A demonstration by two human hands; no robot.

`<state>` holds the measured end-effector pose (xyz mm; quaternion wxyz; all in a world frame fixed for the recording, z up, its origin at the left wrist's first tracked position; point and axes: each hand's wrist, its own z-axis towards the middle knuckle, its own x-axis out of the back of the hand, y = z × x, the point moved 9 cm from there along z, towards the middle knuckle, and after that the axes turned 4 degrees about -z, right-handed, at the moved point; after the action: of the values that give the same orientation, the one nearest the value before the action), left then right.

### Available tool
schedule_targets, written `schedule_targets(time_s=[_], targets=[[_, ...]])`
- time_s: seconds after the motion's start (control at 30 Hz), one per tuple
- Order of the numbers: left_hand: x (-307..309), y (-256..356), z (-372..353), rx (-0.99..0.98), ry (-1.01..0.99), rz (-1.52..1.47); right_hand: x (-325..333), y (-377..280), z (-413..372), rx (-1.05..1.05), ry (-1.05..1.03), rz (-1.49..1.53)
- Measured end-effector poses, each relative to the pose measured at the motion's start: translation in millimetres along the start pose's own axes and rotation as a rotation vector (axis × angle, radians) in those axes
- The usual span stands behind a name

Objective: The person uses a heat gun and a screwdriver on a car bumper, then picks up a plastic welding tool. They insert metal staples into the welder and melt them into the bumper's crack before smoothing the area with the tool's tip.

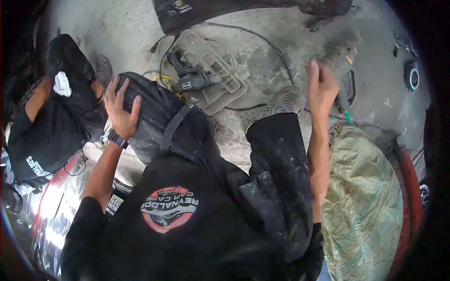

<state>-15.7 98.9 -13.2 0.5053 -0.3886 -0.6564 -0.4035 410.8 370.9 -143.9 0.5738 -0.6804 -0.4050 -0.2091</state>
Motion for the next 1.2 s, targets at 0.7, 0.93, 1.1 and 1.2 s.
schedule_targets(time_s=[0.7, 0.93, 1.1, 1.2], targets=[[-178.4, 127.8, 45.1, -0.263, -0.492, -0.041, -72.5, 25.8, -67.5, -0.027, -0.251, 0.138], [-159.9, 123.0, 41.6, -0.238, -0.516, -0.155, -72.6, 9.3, -66.7, 0.069, -0.306, 0.106], [-117.3, 147.7, 56.2, -0.236, -0.539, -0.335, -112.5, -19.1, -95.0, 0.049, -0.765, 0.226], [-88.0, 173.0, 84.0, -0.245, -0.539, -0.323, -118.2, -74.9, -115.4, 0.211, -0.958, 0.232]])
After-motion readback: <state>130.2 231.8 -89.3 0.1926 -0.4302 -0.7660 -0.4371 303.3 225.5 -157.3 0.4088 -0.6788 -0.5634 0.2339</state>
